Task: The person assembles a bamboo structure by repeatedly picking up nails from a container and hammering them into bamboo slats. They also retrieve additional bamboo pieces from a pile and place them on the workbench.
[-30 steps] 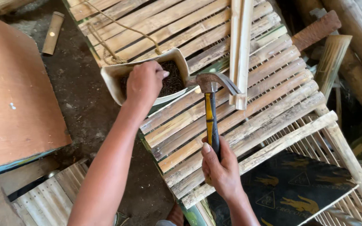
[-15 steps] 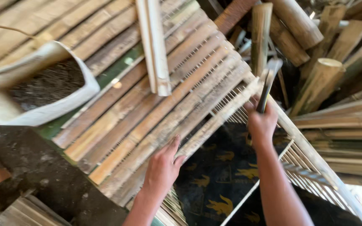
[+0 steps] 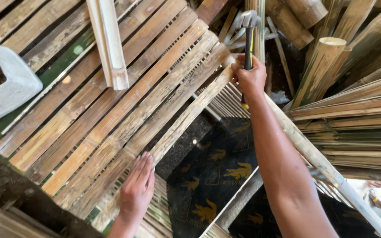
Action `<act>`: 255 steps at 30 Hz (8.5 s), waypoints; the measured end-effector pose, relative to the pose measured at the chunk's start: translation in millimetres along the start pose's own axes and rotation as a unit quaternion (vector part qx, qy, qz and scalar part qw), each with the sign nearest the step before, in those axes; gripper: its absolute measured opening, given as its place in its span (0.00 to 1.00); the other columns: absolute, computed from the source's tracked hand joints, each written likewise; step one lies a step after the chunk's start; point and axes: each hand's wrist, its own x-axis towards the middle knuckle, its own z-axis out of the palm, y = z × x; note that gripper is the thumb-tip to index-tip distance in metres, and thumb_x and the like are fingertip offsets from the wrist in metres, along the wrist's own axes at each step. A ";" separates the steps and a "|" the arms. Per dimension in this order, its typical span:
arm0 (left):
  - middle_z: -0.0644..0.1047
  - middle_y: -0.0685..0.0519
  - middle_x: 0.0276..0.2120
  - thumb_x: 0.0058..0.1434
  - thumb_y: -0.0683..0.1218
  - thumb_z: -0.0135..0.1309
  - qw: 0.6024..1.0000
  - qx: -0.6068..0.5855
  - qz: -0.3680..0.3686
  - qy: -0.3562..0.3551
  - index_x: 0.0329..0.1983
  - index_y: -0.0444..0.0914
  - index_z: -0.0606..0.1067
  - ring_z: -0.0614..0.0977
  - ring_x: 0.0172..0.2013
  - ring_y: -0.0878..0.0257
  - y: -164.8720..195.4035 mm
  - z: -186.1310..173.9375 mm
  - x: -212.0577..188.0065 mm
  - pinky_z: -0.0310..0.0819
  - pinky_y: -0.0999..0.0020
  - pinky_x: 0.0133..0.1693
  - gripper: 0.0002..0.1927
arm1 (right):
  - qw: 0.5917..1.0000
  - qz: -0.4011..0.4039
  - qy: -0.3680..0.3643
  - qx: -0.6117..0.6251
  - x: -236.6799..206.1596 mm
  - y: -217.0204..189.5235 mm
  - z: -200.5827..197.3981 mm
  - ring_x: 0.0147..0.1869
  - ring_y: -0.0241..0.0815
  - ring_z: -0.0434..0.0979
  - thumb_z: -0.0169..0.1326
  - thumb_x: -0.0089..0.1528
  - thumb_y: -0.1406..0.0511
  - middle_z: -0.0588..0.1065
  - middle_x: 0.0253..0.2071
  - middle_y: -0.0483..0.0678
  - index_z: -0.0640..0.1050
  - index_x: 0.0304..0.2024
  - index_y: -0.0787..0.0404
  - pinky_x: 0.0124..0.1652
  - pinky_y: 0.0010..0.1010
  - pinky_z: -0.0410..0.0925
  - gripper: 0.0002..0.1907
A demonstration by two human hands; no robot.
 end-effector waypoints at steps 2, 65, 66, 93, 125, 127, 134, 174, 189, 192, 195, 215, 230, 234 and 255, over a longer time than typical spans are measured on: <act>0.78 0.44 0.56 0.61 0.37 0.59 1.000 -0.013 -0.009 0.015 0.57 0.34 0.76 0.80 0.59 0.53 2.1 0.9 -0.6 0.73 0.60 0.63 0.20 | 1.000 -0.019 -0.013 0.021 -2.3 -2.1 0.1 0.25 0.31 0.77 0.64 0.58 0.72 0.81 0.38 0.46 0.81 0.49 0.65 0.24 0.26 0.71 0.16; 0.77 0.57 0.49 0.52 0.34 0.53 0.994 -0.054 -0.064 0.066 0.52 0.45 0.81 0.77 0.52 0.58 84.9 219.7 275.1 0.69 0.59 0.55 0.25 | 0.969 0.062 -0.059 -0.233 -158.4 -55.0 -59.1 0.20 0.46 0.66 0.48 0.71 0.52 0.69 0.20 0.51 0.72 0.36 0.64 0.26 0.38 0.64 0.21; 0.77 0.57 0.49 0.54 0.34 0.54 0.994 -0.052 -0.060 0.072 0.51 0.44 0.81 0.77 0.52 0.57 85.8 218.0 274.8 0.69 0.59 0.55 0.23 | 0.976 0.032 -0.044 -0.212 -156.0 -49.1 -58.2 0.21 0.45 0.67 0.47 0.71 0.52 0.69 0.20 0.51 0.72 0.36 0.64 0.26 0.38 0.64 0.21; 0.79 0.45 0.46 0.61 0.33 0.47 0.925 -0.344 -0.079 0.144 0.51 0.35 0.78 0.81 0.50 0.48 69.3 171.0 263.6 0.76 0.57 0.54 0.17 | 0.991 0.129 -0.024 0.035 -190.9 -31.9 -5.5 0.21 0.35 0.64 0.45 0.72 0.54 0.65 0.21 0.43 0.69 0.36 0.63 0.23 0.30 0.62 0.19; 0.77 0.50 0.22 0.65 0.55 0.56 0.985 0.050 -0.162 -0.043 0.34 0.34 0.76 0.77 0.19 0.62 -268.7 -216.3 226.0 0.77 0.67 0.26 0.18 | 0.931 0.170 -0.267 0.183 -370.0 -166.7 261.0 0.21 0.29 0.60 0.43 0.71 0.57 0.62 0.24 0.42 0.68 0.46 0.66 0.19 0.23 0.58 0.17; 0.76 0.49 0.23 0.67 0.52 0.58 0.990 0.075 -0.122 0.009 0.32 0.33 0.75 0.78 0.20 0.63 -262.4 -219.4 221.9 0.77 0.68 0.23 0.17 | 0.923 0.171 -0.271 0.212 -377.7 -158.8 245.0 0.22 0.29 0.60 0.44 0.71 0.58 0.62 0.25 0.42 0.69 0.46 0.66 0.20 0.23 0.57 0.16; 0.79 0.48 0.26 0.68 0.41 0.55 0.979 -0.102 -0.086 0.151 0.33 0.32 0.72 0.84 0.26 0.64 -164.0 -234.3 129.2 0.76 0.69 0.25 0.09 | 0.919 0.220 -0.298 0.131 -434.1 -112.6 138.0 0.19 0.30 0.60 0.46 0.69 0.60 0.64 0.23 0.41 0.70 0.45 0.66 0.18 0.24 0.58 0.13; 0.83 0.46 0.45 0.61 0.37 0.60 0.929 0.043 -0.210 0.303 0.37 0.35 0.81 0.83 0.52 0.52 -25.2 -57.2 -161.4 0.77 0.56 0.56 0.03 | 0.904 0.072 -0.387 -0.168 -519.2 -36.2 23.6 0.18 0.32 0.64 0.48 0.70 0.57 0.68 0.17 0.44 0.71 0.36 0.63 0.19 0.30 0.59 0.16; 0.83 0.49 0.51 0.65 0.39 0.61 0.910 -0.004 -0.257 0.326 0.40 0.39 0.83 0.80 0.62 0.53 -18.3 -46.5 -164.6 0.71 0.51 0.67 0.02 | 0.896 -0.047 -0.366 -0.245 -524.7 -43.9 31.8 0.17 0.36 0.67 0.46 0.68 0.57 0.70 0.16 0.47 0.70 0.35 0.63 0.20 0.34 0.61 0.16; 0.81 0.46 0.53 0.54 0.43 0.67 0.933 0.063 -0.247 0.253 0.44 0.33 0.82 0.79 0.56 0.47 -15.6 -62.9 -169.4 0.70 0.50 0.59 0.15 | 0.911 -0.019 -0.358 -0.204 -523.6 -30.7 24.3 0.19 0.34 0.67 0.46 0.69 0.56 0.71 0.16 0.47 0.70 0.33 0.63 0.21 0.33 0.62 0.18; 0.79 0.43 0.51 0.50 0.44 0.70 0.948 0.101 -0.249 0.169 0.44 0.32 0.81 0.77 0.51 0.47 -24.2 -77.3 -170.6 0.72 0.54 0.54 0.19 | 0.920 0.005 -0.354 -0.167 -525.5 -20.4 21.5 0.20 0.32 0.66 0.46 0.70 0.56 0.70 0.17 0.46 0.69 0.32 0.63 0.21 0.31 0.62 0.19; 0.81 0.50 0.44 0.53 0.46 0.68 0.923 -0.031 -0.377 0.066 0.46 0.38 0.83 0.82 0.43 0.57 -39.7 -108.3 -147.4 0.79 0.61 0.49 0.17 | 0.913 0.134 -0.372 -0.101 -512.3 -31.7 26.9 0.18 0.30 0.61 0.44 0.70 0.55 0.64 0.18 0.39 0.70 0.32 0.60 0.17 0.28 0.57 0.18; 0.80 0.49 0.45 0.50 0.46 0.69 0.932 0.025 -0.349 0.096 0.44 0.38 0.82 0.80 0.46 0.51 -37.6 -103.0 -152.0 0.76 0.56 0.48 0.18 | 0.926 -0.142 -0.326 0.131 -521.5 -49.7 40.2 0.19 0.31 0.61 0.41 0.73 0.51 0.66 0.20 0.40 0.69 0.37 0.59 0.20 0.26 0.56 0.19; 0.79 0.46 0.51 0.54 0.49 0.68 0.934 0.031 -0.332 0.126 0.51 0.35 0.79 0.82 0.48 0.52 -40.2 -95.7 -160.3 0.78 0.59 0.49 0.23 | 0.897 -0.097 -0.357 -0.241 -520.4 -47.9 50.3 0.17 0.38 0.67 0.45 0.70 0.55 0.68 0.16 0.49 0.70 0.37 0.64 0.19 0.33 0.59 0.18; 0.80 0.43 0.48 0.68 0.39 0.55 0.975 0.005 -0.084 0.207 0.47 0.34 0.78 0.81 0.53 0.49 -111.3 -142.7 40.4 0.76 0.57 0.57 0.07 | 0.975 0.123 -0.184 0.021 -413.3 -94.7 150.7 0.13 0.32 0.65 0.59 0.61 0.63 0.68 0.15 0.44 0.75 0.34 0.64 0.15 0.26 0.58 0.10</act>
